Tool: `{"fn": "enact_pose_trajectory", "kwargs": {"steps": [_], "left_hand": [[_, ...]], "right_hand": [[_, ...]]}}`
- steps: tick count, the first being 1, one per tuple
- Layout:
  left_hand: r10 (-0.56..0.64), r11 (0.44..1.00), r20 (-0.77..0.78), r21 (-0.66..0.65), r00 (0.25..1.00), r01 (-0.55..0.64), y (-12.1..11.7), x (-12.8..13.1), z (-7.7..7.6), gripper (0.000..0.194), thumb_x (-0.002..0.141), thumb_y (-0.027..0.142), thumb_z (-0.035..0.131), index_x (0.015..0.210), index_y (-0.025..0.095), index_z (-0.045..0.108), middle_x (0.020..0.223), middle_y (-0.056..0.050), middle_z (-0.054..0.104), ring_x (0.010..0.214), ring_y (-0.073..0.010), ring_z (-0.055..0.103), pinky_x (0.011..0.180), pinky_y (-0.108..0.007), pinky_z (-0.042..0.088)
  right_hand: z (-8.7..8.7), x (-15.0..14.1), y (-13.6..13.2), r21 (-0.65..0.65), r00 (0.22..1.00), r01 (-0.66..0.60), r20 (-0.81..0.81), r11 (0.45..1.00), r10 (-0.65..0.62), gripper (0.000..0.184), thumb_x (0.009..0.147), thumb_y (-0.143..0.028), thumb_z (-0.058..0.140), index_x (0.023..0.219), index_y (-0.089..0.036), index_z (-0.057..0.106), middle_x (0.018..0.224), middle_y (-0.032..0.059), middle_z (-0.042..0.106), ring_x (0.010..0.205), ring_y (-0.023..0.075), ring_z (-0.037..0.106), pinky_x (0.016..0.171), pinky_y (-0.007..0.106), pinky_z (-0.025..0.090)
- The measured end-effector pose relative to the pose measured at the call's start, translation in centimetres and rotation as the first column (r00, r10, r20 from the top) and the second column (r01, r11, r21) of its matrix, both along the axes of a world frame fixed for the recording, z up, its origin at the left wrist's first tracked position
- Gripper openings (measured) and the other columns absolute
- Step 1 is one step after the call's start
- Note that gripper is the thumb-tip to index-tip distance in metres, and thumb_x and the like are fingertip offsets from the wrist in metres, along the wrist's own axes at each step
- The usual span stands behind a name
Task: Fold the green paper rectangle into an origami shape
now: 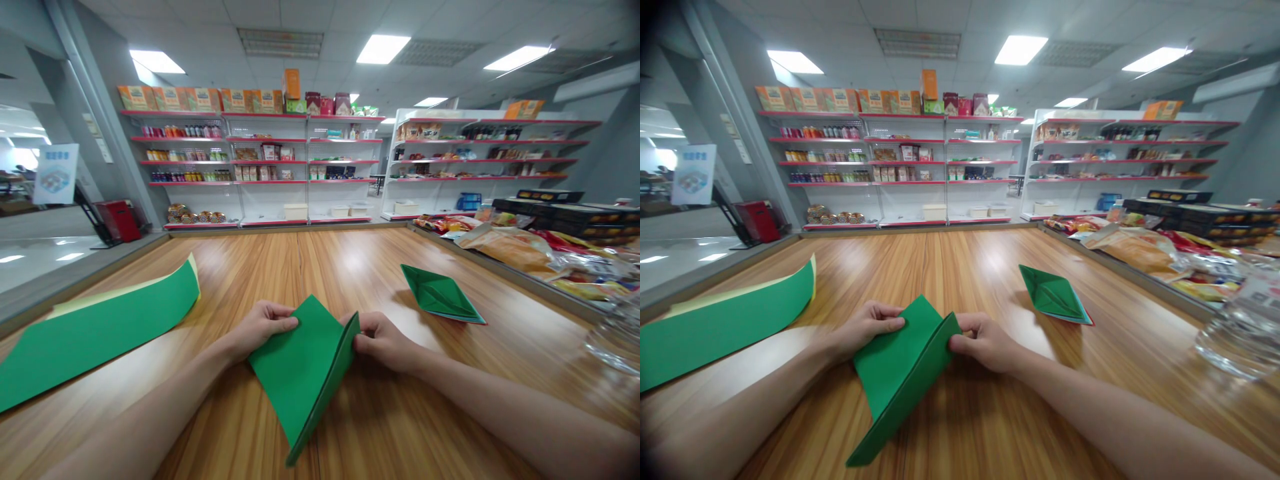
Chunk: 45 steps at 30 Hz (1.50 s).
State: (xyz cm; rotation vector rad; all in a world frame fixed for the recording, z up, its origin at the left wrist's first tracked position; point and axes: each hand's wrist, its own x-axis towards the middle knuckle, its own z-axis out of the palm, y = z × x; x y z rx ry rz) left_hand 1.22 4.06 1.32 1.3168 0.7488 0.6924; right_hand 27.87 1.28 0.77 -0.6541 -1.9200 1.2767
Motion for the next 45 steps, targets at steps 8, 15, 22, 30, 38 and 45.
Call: {"fn": "enact_pose_trajectory", "kwargs": {"steps": [8,15,22,30,38,45], "left_hand": [[-0.105,0.994,-0.026,0.012,0.994,0.106,-2.6,3.5,0.4,0.035,0.075,0.047,0.070,0.084,0.014,0.075,0.072,-0.005,0.070,0.057,-0.0150,0.057,0.054,-0.024,0.040],[-0.042,0.986,0.097,-0.159,0.994,0.057,-3.1,4.3,-0.2,0.047,0.074,0.058,0.065,0.082,0.012,0.071,0.071,-0.009,0.068,0.063,-0.0195,0.061,0.054,-0.026,0.043],[0.039,0.992,0.169,-0.127,0.985,-0.018,-3.6,5.6,0.0,0.041,0.067,0.038,0.079,0.098,0.013,0.070,0.089,-0.012,0.071,0.084,-0.0268,0.067,0.075,-0.034,0.051],[0.271,0.962,0.237,-0.051,0.933,-0.267,-4.4,6.7,0.8,0.045,0.077,0.036,0.072,0.112,0.010,0.063,0.089,-0.014,0.072,0.071,-0.0229,0.068,0.064,-0.034,0.054],[0.171,0.985,0.364,-0.090,0.915,-0.149,-3.7,5.8,-0.1,0.029,0.083,0.032,0.067,0.103,0.011,0.069,0.082,-0.011,0.072,0.067,-0.0172,0.067,0.063,-0.028,0.054],[0.055,0.998,0.355,-0.048,0.933,-0.041,-3.8,5.3,-0.3,0.029,0.082,0.027,0.068,0.107,0.011,0.069,0.088,-0.012,0.072,0.073,-0.0186,0.068,0.065,-0.029,0.055]], "right_hand": [[-0.5,0.0,0.7,0.047,0.972,0.200,0.113,0.979,-0.204,0.045,0.079,-0.051,0.063,0.053,-0.016,0.049,0.065,-0.0005,0.054,0.058,0.0104,0.045,0.051,0.022,0.032],[-0.5,0.0,0.7,0.054,0.955,0.242,0.163,0.969,-0.248,0.039,0.080,-0.048,0.063,0.060,-0.015,0.053,0.064,-0.0011,0.051,0.059,0.0109,0.045,0.052,0.023,0.031],[-0.1,-0.6,0.2,-0.057,0.862,0.505,-0.015,0.861,-0.506,0.051,0.077,-0.044,0.068,0.118,-0.020,0.049,0.097,0.0056,0.062,0.079,0.0169,0.060,0.065,0.026,0.047],[0.2,-2.5,-2.1,-0.219,0.852,0.487,-0.093,0.846,-0.515,0.045,0.081,-0.043,0.064,0.117,-0.022,0.048,0.113,0.0078,0.062,0.098,0.0223,0.062,0.081,0.036,0.053],[0.5,-1.8,-2.3,-0.274,0.874,0.366,-0.227,0.889,-0.430,0.038,0.082,-0.037,0.065,0.113,-0.021,0.051,0.109,0.0068,0.065,0.091,0.0216,0.064,0.076,0.036,0.055],[0.2,-1.8,-2.4,-0.330,0.863,0.339,-0.265,0.881,-0.431,0.040,0.081,-0.036,0.067,0.114,-0.020,0.051,0.108,0.0080,0.066,0.091,0.0232,0.066,0.075,0.037,0.056]]}}
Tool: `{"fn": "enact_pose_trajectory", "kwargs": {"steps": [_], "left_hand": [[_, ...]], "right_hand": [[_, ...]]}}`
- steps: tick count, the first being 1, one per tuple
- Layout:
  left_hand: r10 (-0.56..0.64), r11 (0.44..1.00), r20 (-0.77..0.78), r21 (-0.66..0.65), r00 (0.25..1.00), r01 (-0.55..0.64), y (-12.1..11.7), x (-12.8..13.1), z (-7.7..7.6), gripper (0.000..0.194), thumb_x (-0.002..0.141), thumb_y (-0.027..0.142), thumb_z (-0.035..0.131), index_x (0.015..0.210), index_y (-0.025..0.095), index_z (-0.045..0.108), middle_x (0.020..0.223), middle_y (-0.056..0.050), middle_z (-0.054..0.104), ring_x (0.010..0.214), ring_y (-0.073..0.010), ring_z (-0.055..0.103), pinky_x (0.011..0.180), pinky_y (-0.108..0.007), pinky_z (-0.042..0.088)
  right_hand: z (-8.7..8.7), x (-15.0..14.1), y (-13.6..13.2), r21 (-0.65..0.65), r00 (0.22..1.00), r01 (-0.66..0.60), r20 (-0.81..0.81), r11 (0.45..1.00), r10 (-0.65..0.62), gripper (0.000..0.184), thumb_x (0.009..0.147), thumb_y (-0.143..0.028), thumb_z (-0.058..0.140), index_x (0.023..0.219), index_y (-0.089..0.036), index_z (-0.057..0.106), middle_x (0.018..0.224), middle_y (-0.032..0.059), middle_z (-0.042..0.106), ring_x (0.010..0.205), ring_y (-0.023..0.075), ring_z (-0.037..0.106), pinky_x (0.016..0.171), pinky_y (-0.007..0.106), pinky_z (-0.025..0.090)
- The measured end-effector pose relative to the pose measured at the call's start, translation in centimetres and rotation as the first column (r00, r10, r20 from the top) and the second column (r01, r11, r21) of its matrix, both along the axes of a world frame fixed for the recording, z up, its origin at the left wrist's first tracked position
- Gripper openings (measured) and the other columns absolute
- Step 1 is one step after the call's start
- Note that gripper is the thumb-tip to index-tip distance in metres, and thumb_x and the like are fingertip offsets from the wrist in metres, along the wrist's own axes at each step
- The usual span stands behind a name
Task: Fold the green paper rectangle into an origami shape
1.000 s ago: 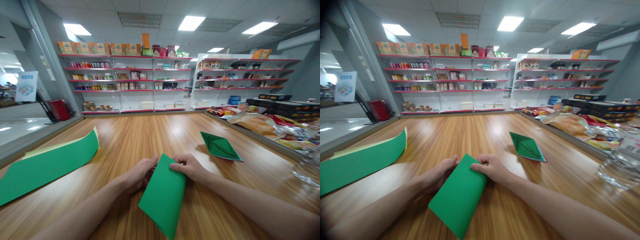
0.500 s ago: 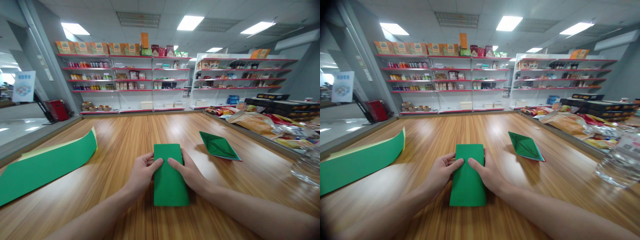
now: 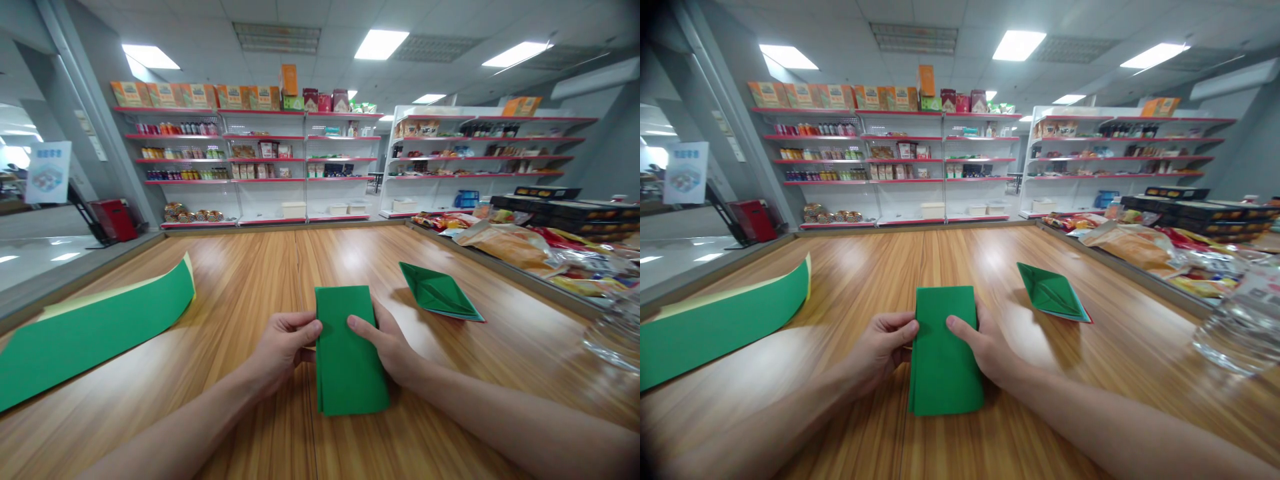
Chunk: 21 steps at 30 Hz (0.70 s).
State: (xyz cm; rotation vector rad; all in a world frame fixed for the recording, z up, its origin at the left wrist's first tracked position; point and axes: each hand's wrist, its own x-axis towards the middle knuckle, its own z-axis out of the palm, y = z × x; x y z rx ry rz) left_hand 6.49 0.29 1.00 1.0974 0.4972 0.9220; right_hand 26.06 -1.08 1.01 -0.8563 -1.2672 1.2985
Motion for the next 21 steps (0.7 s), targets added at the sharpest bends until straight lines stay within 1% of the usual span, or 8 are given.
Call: {"fn": "enact_pose_trajectory", "kwargs": {"steps": [2,5,9,12,14,17,19,21], "left_hand": [[0.002,1.000,-0.004,0.013,1.000,-0.002,-0.1,0.0,0.1,0.037,0.081,0.027,0.069,0.116,0.014,0.064,0.090,-0.011,0.071,0.072,-0.0182,0.068,0.062,-0.028,0.055],[0.077,0.996,-0.055,0.059,0.996,-0.074,-0.1,0.2,0.4,0.048,0.082,0.031,0.068,0.126,0.018,0.055,0.084,-0.008,0.071,0.067,-0.0176,0.067,0.054,-0.026,0.055],[0.235,0.968,-0.179,0.132,0.955,-0.213,-0.1,0.5,0.4,0.043,0.083,0.037,0.065,0.117,0.013,0.061,0.070,-0.005,0.067,0.056,-0.0138,0.063,0.043,-0.019,0.049],[0.277,0.956,-0.202,0.154,0.940,-0.248,-0.1,0.5,0.4,0.040,0.083,0.038,0.065,0.114,0.013,0.062,0.072,-0.003,0.066,0.053,-0.0109,0.059,0.040,-0.016,0.045],[0.271,0.957,-0.211,0.161,0.939,-0.240,0.0,0.5,0.3,0.039,0.083,0.037,0.064,0.114,0.014,0.061,0.076,-0.004,0.066,0.055,-0.0101,0.059,0.041,-0.015,0.045],[0.235,0.970,-0.270,0.124,0.934,-0.208,0.4,0.5,0.0,0.038,0.081,0.032,0.064,0.113,0.013,0.060,0.084,-0.006,0.067,0.061,-0.0117,0.061,0.045,-0.016,0.046],[0.216,0.976,-0.342,0.104,0.914,-0.191,0.8,0.5,-0.3,0.041,0.078,0.028,0.065,0.115,0.012,0.057,0.096,-0.009,0.067,0.066,-0.0134,0.062,0.047,-0.019,0.049],[0.242,0.970,-0.440,0.142,0.864,-0.199,1.2,0.4,-0.7,0.048,0.077,0.026,0.064,0.121,0.011,0.052,0.108,-0.012,0.064,0.063,-0.0135,0.062,0.046,-0.022,0.050]], "right_hand": [[0.1,0.0,0.0,-0.004,1.000,-0.004,0.004,1.000,0.004,0.042,0.080,-0.036,0.066,0.116,-0.020,0.050,0.109,0.0087,0.066,0.091,0.0236,0.066,0.074,0.037,0.056],[0.3,0.0,0.0,0.015,0.998,-0.029,0.055,0.999,0.028,0.055,0.081,-0.037,0.066,0.129,-0.022,0.043,0.111,0.0092,0.065,0.094,0.0248,0.065,0.077,0.040,0.056],[0.5,0.0,-0.1,0.126,0.976,-0.005,0.218,0.992,-0.023,0.076,0.081,-0.035,0.064,0.145,-0.029,0.023,0.127,0.0078,0.056,0.109,0.0252,0.058,0.090,0.044,0.051],[0.5,0.1,-0.1,0.227,0.939,-0.015,0.338,0.974,-0.064,0.069,0.084,-0.035,0.060,0.144,-0.034,0.026,0.138,0.0040,0.048,0.116,0.0245,0.053,0.096,0.044,0.046],[0.4,0.2,0.0,0.259,0.909,-0.044,0.411,0.965,-0.068,0.057,0.087,-0.035,0.056,0.140,-0.034,0.036,0.135,0.0032,0.050,0.115,0.0241,0.054,0.097,0.044,0.046],[0.1,0.2,0.3,0.296,0.814,-0.058,0.567,0.953,-0.127,0.045,0.089,-0.034,0.052,0.134,-0.030,0.047,0.128,0.0057,0.057,0.115,0.0254,0.054,0.099,0.047,0.042],[-0.2,0.3,0.5,0.335,0.696,-0.036,0.685,0.942,-0.217,0.045,0.088,-0.033,0.053,0.132,-0.029,0.050,0.127,0.0087,0.056,0.119,0.0276,0.050,0.101,0.050,0.039],[-0.5,0.4,0.6,0.395,0.570,-0.033,0.762,0.918,-0.307,0.045,0.086,-0.033,0.054,0.131,-0.027,0.053,0.133,0.0123,0.048,0.123,0.0299,0.045,0.101,0.051,0.038]]}}
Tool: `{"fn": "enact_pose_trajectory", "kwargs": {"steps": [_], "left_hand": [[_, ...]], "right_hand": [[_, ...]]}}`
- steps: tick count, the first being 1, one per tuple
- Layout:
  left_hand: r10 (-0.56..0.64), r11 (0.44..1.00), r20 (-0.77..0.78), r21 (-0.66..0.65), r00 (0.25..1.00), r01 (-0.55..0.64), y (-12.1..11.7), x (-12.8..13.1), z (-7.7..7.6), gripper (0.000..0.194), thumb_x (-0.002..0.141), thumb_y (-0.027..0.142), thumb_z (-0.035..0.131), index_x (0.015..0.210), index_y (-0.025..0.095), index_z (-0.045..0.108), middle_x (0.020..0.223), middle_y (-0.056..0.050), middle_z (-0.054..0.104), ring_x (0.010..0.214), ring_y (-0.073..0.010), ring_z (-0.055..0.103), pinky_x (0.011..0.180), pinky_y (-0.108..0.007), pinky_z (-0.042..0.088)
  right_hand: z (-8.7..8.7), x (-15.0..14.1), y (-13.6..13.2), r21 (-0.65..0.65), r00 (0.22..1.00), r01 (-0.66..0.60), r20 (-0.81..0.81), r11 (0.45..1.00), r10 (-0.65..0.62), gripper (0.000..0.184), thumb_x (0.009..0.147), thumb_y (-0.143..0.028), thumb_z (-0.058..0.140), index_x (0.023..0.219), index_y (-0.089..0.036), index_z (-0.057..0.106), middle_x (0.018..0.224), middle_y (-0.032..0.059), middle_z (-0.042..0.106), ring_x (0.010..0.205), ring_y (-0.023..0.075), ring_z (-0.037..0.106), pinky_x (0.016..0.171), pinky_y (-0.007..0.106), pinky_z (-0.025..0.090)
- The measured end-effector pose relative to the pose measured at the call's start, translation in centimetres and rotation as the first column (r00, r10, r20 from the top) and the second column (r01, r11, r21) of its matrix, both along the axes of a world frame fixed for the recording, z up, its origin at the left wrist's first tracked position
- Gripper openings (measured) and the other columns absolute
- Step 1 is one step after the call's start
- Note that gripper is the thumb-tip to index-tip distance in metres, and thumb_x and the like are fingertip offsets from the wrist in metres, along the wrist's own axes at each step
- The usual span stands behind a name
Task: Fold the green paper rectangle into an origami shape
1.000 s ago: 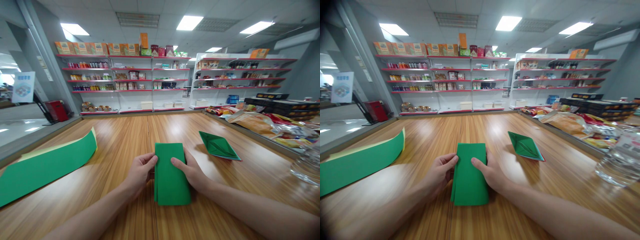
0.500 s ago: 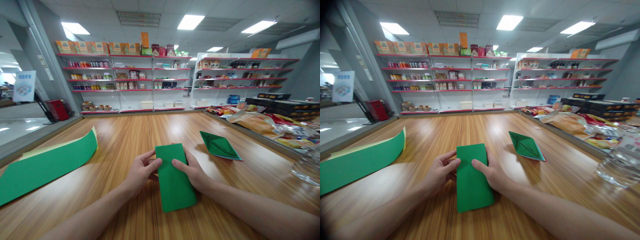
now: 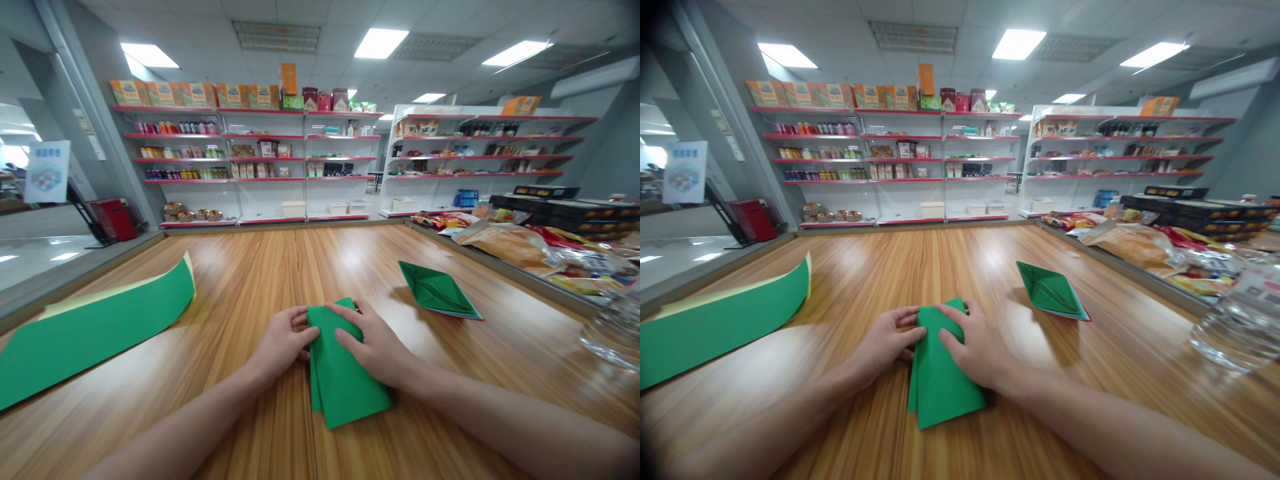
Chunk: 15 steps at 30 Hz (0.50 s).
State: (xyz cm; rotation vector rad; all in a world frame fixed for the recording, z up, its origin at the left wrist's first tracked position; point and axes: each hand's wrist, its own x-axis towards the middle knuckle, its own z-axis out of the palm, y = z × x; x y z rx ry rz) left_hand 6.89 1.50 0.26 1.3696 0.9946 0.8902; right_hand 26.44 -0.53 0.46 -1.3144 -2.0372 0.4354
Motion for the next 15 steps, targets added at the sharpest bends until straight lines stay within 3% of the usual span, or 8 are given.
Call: {"fn": "enact_pose_trajectory", "kwargs": {"steps": [3,5,7,10,15], "left_hand": [[0.125,0.968,-0.267,0.244,0.956,-0.058,0.4,-0.4,-0.6,0.057,0.076,0.026,0.063,0.129,0.010,0.047,0.112,-0.015,0.060,0.060,-0.0144,0.061,0.052,-0.029,0.052],[0.229,0.875,-0.420,0.485,0.878,0.004,0.5,-0.9,-0.6,0.051,0.076,0.028,0.065,0.123,0.012,0.054,0.114,-0.014,0.059,0.077,-0.0200,0.063,0.070,-0.035,0.053],[0.266,0.773,-0.522,0.617,0.811,0.143,0.5,-1.5,-0.5,0.039,0.077,0.031,0.066,0.112,0.016,0.062,0.114,-0.012,0.059,0.096,-0.0257,0.060,0.085,-0.039,0.048],[0.254,0.717,-0.606,0.641,0.754,0.274,0.6,-2.2,-0.1,0.040,0.079,0.038,0.064,0.113,0.016,0.060,0.111,-0.012,0.063,0.104,-0.0289,0.057,0.090,-0.042,0.045],[0.226,0.652,-0.679,0.638,0.699,0.409,1.1,-3.0,0.1,0.046,0.083,0.037,0.059,0.125,0.019,0.052,0.118,-0.010,0.063,0.107,-0.0287,0.055,0.091,-0.043,0.044]], "right_hand": [[-0.3,0.1,-0.1,0.128,0.990,-0.013,0.139,0.992,-0.005,0.042,0.086,-0.031,0.054,0.127,-0.024,0.057,0.145,0.0137,0.033,0.132,0.0324,0.034,0.104,0.052,0.035],[-0.1,0.0,-0.2,0.182,0.983,-0.086,0.176,0.980,0.054,0.035,0.087,-0.026,0.052,0.120,-0.023,0.063,0.146,0.0117,0.033,0.135,0.0310,0.030,0.106,0.051,0.033],[0.3,0.0,-0.3,0.192,0.970,-0.195,0.182,0.962,0.161,0.032,0.089,-0.020,0.047,0.113,-0.024,0.067,0.137,0.0100,0.048,0.130,0.0269,0.039,0.107,0.050,0.033],[1.3,-0.1,-0.5,0.132,0.921,-0.359,0.212,0.924,0.327,0.030,0.087,-0.020,0.050,0.110,-0.024,0.069,0.118,0.0076,0.064,0.118,0.0248,0.053,0.110,0.052,0.027],[2.8,0.4,-1.0,-0.035,0.815,-0.493,0.332,0.870,0.475,0.048,0.080,-0.027,0.058,0.128,-0.023,0.056,0.133,0.0089,0.055,0.129,0.0309,0.041,0.110,0.056,0.021]]}}
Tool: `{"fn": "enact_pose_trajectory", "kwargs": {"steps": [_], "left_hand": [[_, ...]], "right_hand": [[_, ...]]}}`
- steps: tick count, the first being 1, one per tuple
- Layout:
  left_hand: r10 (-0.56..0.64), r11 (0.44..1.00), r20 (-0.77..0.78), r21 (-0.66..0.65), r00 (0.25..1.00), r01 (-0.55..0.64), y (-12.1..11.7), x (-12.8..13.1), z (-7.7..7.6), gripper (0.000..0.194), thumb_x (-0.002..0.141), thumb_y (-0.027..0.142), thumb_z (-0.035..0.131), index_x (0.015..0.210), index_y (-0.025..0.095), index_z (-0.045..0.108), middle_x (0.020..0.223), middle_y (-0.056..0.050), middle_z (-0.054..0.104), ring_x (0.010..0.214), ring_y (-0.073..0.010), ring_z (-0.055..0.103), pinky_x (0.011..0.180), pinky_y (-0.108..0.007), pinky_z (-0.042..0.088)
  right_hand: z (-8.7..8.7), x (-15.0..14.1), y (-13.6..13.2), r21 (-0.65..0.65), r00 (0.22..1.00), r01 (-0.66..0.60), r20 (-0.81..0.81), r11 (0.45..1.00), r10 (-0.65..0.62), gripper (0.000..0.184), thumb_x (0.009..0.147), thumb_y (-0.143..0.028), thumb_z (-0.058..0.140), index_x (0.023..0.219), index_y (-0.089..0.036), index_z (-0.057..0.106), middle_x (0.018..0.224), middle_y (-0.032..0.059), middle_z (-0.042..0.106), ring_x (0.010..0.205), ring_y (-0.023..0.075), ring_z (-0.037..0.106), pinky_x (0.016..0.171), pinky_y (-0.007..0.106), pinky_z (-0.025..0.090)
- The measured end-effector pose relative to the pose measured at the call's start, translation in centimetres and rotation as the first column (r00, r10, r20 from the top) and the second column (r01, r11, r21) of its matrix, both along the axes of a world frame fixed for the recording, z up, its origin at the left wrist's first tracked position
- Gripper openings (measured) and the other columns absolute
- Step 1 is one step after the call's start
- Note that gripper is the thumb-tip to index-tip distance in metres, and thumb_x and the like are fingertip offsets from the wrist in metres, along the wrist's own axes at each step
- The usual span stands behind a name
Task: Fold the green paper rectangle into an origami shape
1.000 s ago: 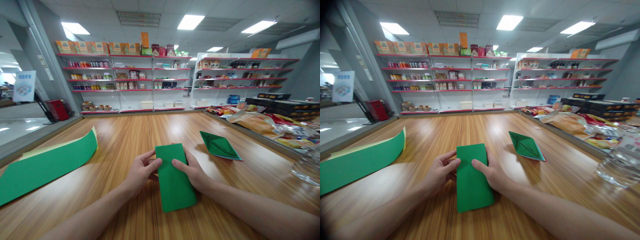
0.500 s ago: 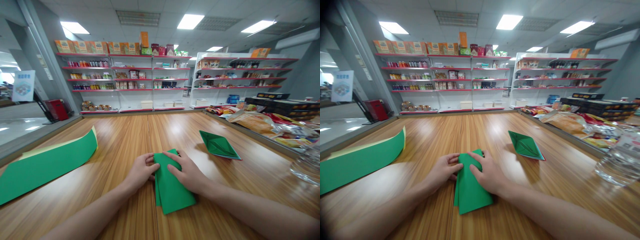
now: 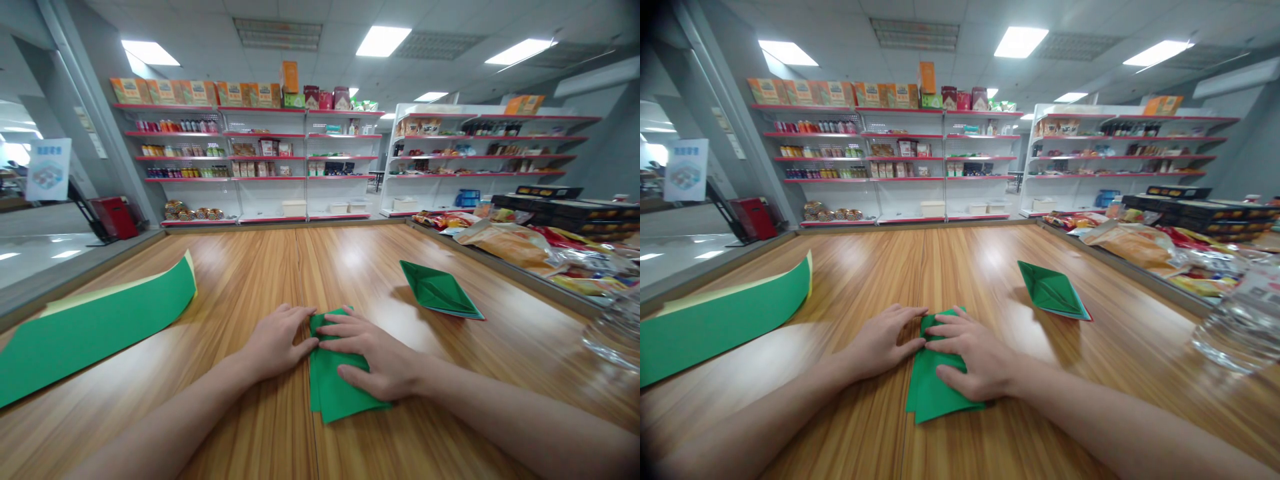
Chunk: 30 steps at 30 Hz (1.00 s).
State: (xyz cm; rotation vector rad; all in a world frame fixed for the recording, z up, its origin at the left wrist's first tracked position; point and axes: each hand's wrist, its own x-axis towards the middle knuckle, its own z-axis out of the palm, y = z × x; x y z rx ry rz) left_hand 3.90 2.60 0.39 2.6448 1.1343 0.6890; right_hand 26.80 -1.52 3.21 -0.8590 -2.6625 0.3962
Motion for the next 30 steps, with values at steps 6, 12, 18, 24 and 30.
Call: {"fn": "enact_pose_trajectory", "kwargs": {"steps": [6,12,18,24,30], "left_hand": [[-0.066,0.998,-0.077,0.011,0.995,0.067,0.5,-0.7,0.5,0.049,0.085,0.036,0.056,0.131,0.019,0.048,0.119,-0.009,0.063,0.105,-0.0272,0.055,0.091,-0.040,0.044],[-0.085,0.996,-0.071,0.026,0.994,0.087,0.6,-1.0,0.6,0.053,0.086,0.040,0.056,0.134,0.020,0.045,0.129,-0.010,0.055,0.115,-0.0280,0.050,0.098,-0.044,0.040],[-0.139,0.990,0.014,-0.031,0.990,0.140,0.7,-1.3,0.3,0.019,0.084,0.035,0.060,0.095,0.021,0.068,0.111,-0.007,0.057,0.099,-0.0204,0.058,0.087,-0.033,0.047],[-0.203,0.979,0.011,-0.011,0.979,0.203,0.8,-1.4,0.4,0.018,0.086,0.033,0.059,0.091,0.020,0.069,0.108,-0.007,0.060,0.097,-0.0198,0.059,0.087,-0.031,0.046],[-0.215,0.977,0.020,0.006,0.976,0.215,0.6,-1.2,0.5,0.017,0.085,0.032,0.058,0.090,0.019,0.068,0.105,-0.008,0.063,0.098,-0.0216,0.059,0.086,-0.033,0.047]], "right_hand": [[0.2,0.1,-0.1,-0.011,0.994,0.000,0.108,1.000,0.001,0.057,0.082,-0.037,0.058,0.137,-0.028,0.045,0.145,0.0072,0.040,0.136,0.0331,0.028,0.110,0.058,0.015],[-0.1,0.2,-0.1,-0.017,0.990,0.029,0.139,0.999,-0.026,0.065,0.083,-0.043,0.057,0.142,-0.027,0.036,0.151,0.0081,0.028,0.139,0.0339,0.020,0.111,0.058,0.012],[-0.4,0.3,0.1,-0.044,0.997,0.018,0.076,0.999,-0.015,0.064,0.084,-0.045,0.056,0.141,-0.026,0.037,0.149,0.0089,0.031,0.138,0.0322,0.025,0.111,0.055,0.012],[-0.6,0.4,0.4,-0.063,0.998,0.009,0.068,0.998,-0.005,0.063,0.084,-0.048,0.055,0.141,-0.027,0.037,0.149,0.0093,0.031,0.137,0.0318,0.027,0.111,0.055,0.013],[-0.5,0.4,0.6,-0.064,0.998,-0.001,0.065,0.998,0.005,0.065,0.083,-0.046,0.058,0.141,-0.028,0.037,0.149,0.0092,0.032,0.137,0.0318,0.027,0.111,0.055,0.012]]}}
